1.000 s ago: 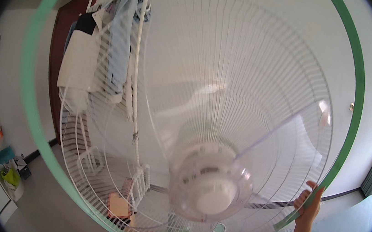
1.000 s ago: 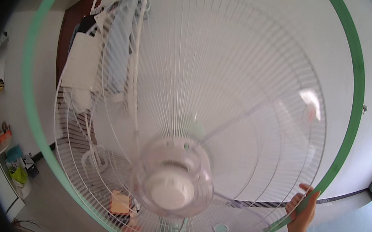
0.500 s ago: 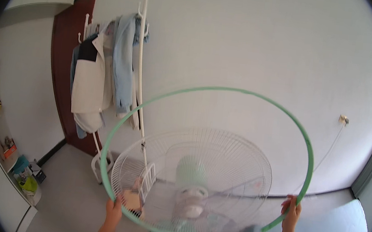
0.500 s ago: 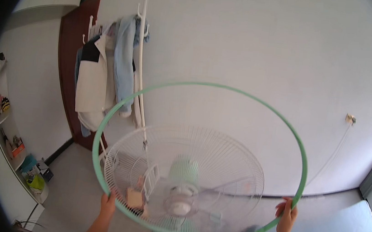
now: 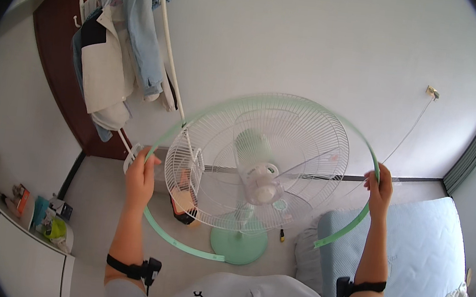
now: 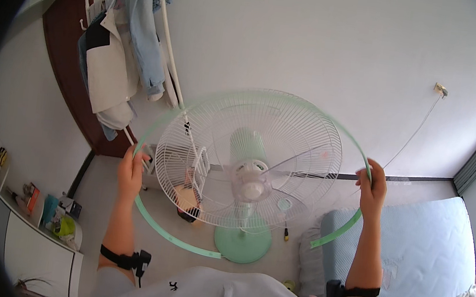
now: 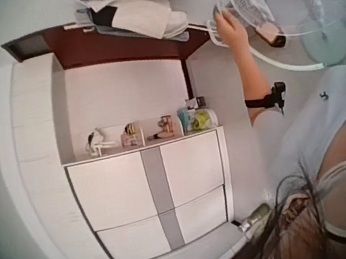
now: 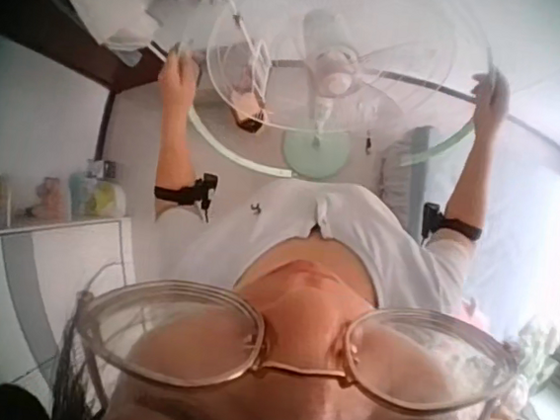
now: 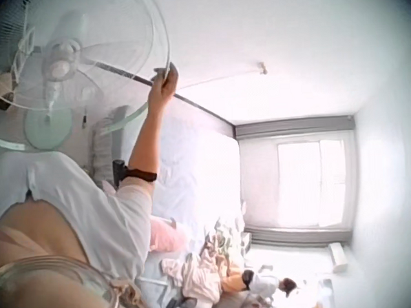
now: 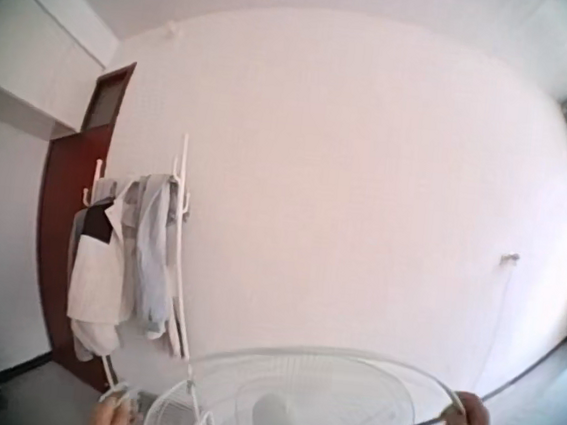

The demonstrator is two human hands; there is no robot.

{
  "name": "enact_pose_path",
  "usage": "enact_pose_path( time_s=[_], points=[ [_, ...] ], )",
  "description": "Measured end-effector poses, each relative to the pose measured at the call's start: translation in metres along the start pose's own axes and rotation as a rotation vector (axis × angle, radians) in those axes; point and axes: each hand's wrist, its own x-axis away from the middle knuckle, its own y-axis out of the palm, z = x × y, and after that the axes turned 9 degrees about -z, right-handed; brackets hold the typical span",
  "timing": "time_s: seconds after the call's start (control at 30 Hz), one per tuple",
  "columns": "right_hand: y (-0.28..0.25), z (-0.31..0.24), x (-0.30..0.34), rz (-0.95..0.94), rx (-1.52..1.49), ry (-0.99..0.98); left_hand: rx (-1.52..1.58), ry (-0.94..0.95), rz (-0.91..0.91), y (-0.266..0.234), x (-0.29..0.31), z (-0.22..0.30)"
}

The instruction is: Repairing or reassembling a standing fan using a screwdriver.

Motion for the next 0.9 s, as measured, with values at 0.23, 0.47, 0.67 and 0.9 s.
enact_pose_path(
  time_s=[0.23,0.47,0.67,0.9],
  points=[
    [0.016,-0.037,-0.064,-0.082,0.087,-0.208,-0.083,-0.098,-0.156,-0.011,-0.039,0.063],
    [0.016,-0.001,-0.1,-0.174,0.215,-0.164,-0.186,0.009,-0.2,-0.014,-0.061,0.054],
    [0.014,-0.001,-0.103,-0.255,0.141,0.015,-0.106,-0.164,-0.373,-0.009,-0.075,0.059],
    [0.009,0.012,-0.093,-0.303,0.091,0.049,-0.063,-0.115,-0.377,-0.002,-0.069,0.043]
  ],
)
